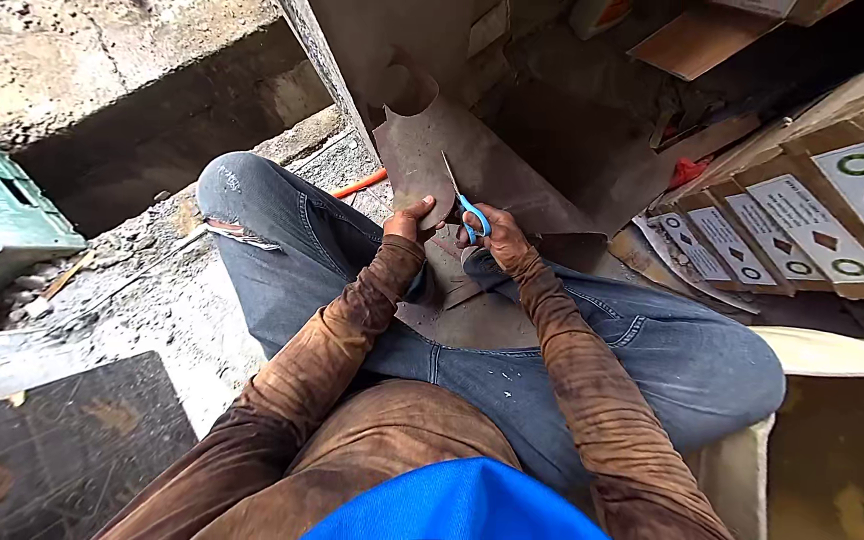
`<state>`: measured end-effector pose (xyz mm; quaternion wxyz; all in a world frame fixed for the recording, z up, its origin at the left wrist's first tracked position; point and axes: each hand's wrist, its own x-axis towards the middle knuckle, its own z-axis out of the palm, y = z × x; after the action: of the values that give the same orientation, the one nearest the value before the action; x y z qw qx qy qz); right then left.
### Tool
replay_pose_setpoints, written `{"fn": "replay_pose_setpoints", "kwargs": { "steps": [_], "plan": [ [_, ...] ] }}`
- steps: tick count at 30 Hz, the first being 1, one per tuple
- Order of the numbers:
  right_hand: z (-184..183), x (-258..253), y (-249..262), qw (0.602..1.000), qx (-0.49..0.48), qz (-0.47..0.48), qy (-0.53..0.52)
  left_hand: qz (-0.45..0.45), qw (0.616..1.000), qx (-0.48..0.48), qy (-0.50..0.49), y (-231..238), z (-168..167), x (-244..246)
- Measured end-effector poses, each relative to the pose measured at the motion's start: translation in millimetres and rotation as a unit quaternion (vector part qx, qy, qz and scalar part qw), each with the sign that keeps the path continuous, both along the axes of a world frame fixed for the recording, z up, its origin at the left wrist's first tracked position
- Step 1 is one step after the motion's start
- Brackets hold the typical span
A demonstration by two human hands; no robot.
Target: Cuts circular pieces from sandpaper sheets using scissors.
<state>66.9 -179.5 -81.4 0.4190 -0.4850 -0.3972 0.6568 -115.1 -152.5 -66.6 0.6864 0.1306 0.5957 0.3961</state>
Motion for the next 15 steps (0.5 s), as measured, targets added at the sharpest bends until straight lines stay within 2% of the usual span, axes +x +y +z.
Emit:
{"fn": "replay_pose_setpoints", "kwargs": {
  "steps": [5,10,15],
  "plan": [
    [4,0,0,1.0,-0.005,-0.001,-0.012,0.014,1.0,0.002,-0.025,2,2,3],
    [-10,5,4,1.0,-0.003,0.011,0.012,0.024,0.999,-0.006,-0.037,3,1,3],
    [-11,5,4,1.0,0.008,0.009,-0.012,0.067,0.996,-0.014,-0.059,13,1,9]
  ]
}}
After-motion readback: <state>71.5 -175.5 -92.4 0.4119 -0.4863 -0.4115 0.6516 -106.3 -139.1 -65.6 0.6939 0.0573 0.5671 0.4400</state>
